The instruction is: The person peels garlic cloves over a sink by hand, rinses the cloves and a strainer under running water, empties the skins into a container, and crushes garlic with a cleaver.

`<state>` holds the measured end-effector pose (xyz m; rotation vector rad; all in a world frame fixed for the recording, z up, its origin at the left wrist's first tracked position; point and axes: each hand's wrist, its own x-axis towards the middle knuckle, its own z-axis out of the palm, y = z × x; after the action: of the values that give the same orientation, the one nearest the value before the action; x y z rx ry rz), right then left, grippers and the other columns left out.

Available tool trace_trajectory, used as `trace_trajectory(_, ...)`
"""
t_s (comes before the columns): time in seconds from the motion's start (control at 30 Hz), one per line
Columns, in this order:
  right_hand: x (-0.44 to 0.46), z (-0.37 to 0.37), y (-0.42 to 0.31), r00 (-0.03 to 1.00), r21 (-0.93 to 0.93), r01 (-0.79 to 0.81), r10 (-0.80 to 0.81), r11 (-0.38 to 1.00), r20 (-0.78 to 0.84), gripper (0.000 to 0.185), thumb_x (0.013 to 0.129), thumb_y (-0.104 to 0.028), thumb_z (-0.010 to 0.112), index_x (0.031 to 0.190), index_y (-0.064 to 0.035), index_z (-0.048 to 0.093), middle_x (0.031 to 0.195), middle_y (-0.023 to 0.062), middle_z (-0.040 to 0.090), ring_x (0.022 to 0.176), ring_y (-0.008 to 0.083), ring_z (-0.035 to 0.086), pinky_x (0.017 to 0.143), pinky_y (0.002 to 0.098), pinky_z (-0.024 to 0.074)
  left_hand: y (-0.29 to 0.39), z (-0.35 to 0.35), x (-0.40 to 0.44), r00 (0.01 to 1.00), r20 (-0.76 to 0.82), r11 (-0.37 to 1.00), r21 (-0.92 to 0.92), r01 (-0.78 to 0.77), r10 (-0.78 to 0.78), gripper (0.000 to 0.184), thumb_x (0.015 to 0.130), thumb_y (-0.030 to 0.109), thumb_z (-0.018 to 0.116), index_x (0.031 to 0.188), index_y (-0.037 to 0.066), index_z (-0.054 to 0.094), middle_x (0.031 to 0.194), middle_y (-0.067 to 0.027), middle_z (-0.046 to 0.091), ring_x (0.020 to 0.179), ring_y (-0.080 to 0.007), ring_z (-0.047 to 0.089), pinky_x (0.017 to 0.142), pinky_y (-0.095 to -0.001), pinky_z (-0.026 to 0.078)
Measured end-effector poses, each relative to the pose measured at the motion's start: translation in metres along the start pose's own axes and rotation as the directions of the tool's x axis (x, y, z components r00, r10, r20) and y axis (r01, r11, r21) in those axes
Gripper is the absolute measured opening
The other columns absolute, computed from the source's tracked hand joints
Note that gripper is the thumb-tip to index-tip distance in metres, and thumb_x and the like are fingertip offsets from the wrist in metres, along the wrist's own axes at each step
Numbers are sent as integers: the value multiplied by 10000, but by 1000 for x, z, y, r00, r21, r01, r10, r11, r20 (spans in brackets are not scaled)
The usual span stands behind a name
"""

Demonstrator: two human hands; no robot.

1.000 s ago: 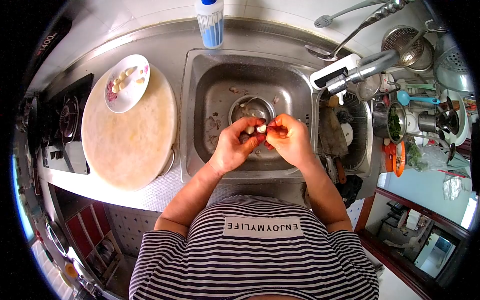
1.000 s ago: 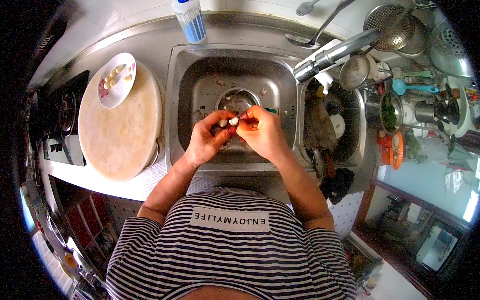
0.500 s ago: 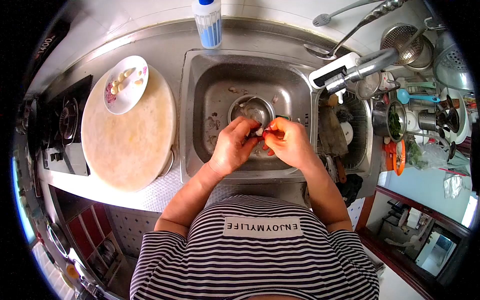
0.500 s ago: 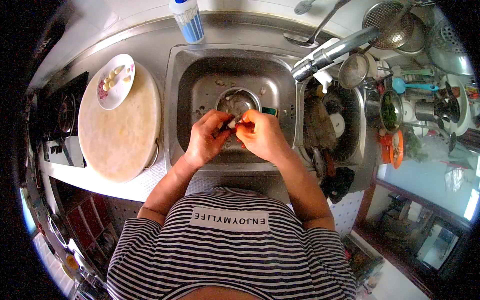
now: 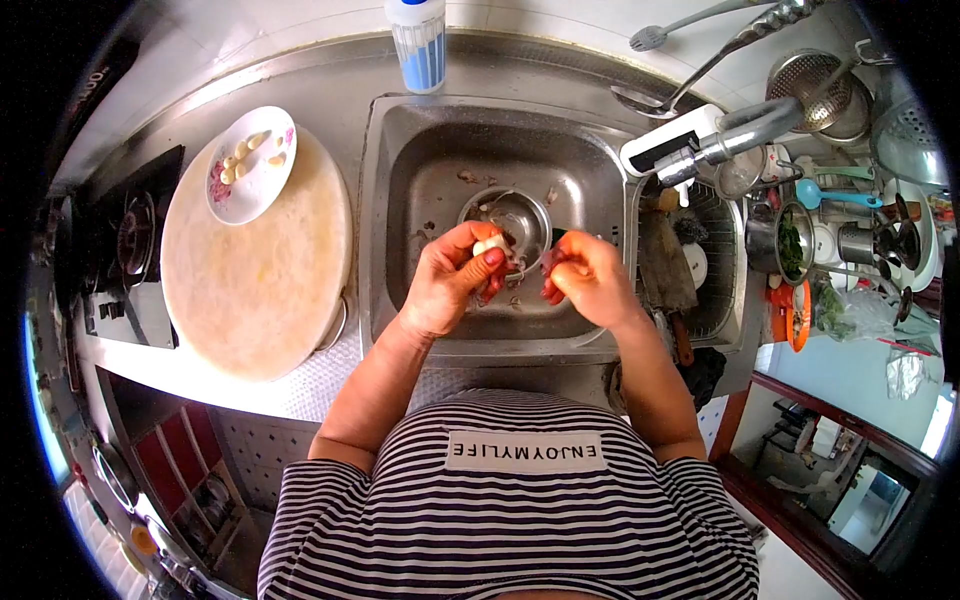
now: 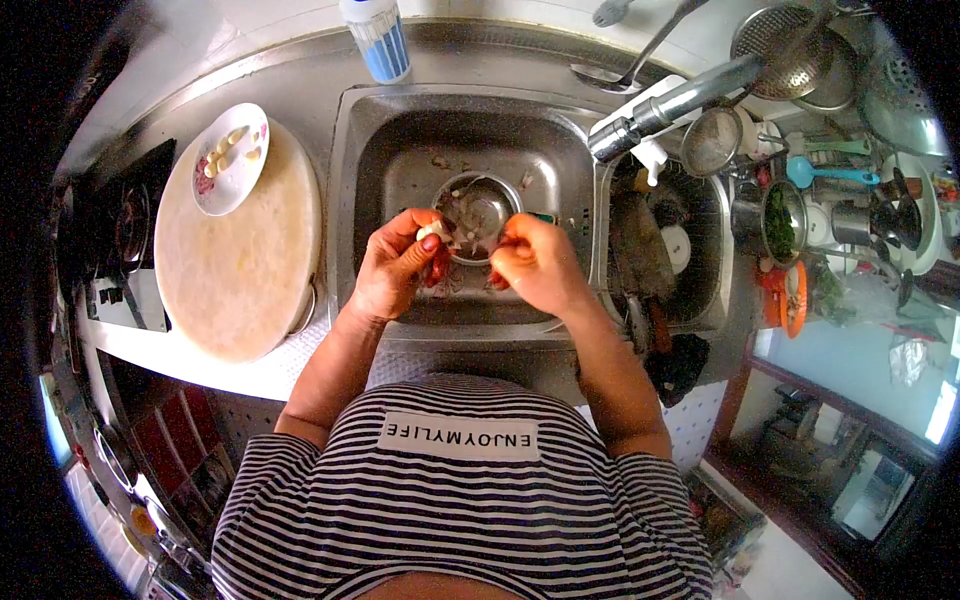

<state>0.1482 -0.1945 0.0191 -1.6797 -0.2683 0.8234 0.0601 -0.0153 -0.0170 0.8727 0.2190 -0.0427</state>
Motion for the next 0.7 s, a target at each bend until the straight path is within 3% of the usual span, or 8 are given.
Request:
trace_trajectory(0.07,5,-3,7,997,-72,1,-7,997,-83,71,752,19,587,771,41,522,655,99,595,585,162,626,496,282,502,1,-2,1,1000,-17,999,-31,16,-17,212,895,127,583,1081,32,546,780,-20,573,587,-98,502,513,-240,413)
trace_trajectory(0.13,6,3,6,891,-425,348,-436,836,-127,95,751,27,612,810,31,538,722,120,616,654,176,641,517,279,498,-1,-1,2,999,11,987,152,-51,50,172,900,91,576,1061,33,561,782,1,576,624,-59,513,543,-200,397)
trace_trajectory(0.27,4,18,-5,864,-369,432,-495,823,-93,135,748,53,622,857,30,546,777,153,625,715,232,654,594,311,510,1,8,1,998,-23,854,518,-44,66,220,855,-2,578,1074,-2,557,851,-56,591,681,-125,558,601,-235,434)
trace_trajectory(0.33,4,20,-7,862,-404,437,-503,803,-67,128,743,37,631,841,31,549,771,161,618,694,259,643,583,327,502,3,11,4,880,235,500,749,-434,413,292,787,-86,561,1075,-39,552,931,-126,573,779,-213,577,683,-274,458)
trace_trajectory(0.37,5,21,-8,860,-439,443,-509,782,-40,124,739,22,640,825,33,552,764,169,611,672,286,633,572,342,495,6,13,0,919,200,537,761,-364,341,338,747,-108,554,1081,-58,551,974,-176,545,857,-293,570,733,-306,465)
trace_trajectory(0.43,5,21,-11,857,-472,450,-516,758,-12,123,735,7,649,809,35,555,757,177,604,651,313,623,561,358,487,6,14,-1,919,207,523,771,-364,334,343,744,-109,551,1084,-58,550,975,-177,544,852,-297,572,731,-309,467)
trace_trajectory(0.5,6,18,-14,865,-516,454,-497,726,62,107,738,30,662,809,58,589,742,161,616,606,192,624,545,283,483,5,14,-2,920,216,511,779,-363,326,348,742,-111,548,1087,-59,550,975,-178,543,847,-301,575,729,-311,468)
trace_trajectory(0.7,6,13,-18,882,-526,438,-461,729,96,100,732,13,662,782,46,581,694,161,589,559,241,592,509,310,445,3,12,-2,911,254,501,771,-394,325,370,720,-129,520,1084,-68,545,976,-187,538,842,-315,574,732,-320,471)
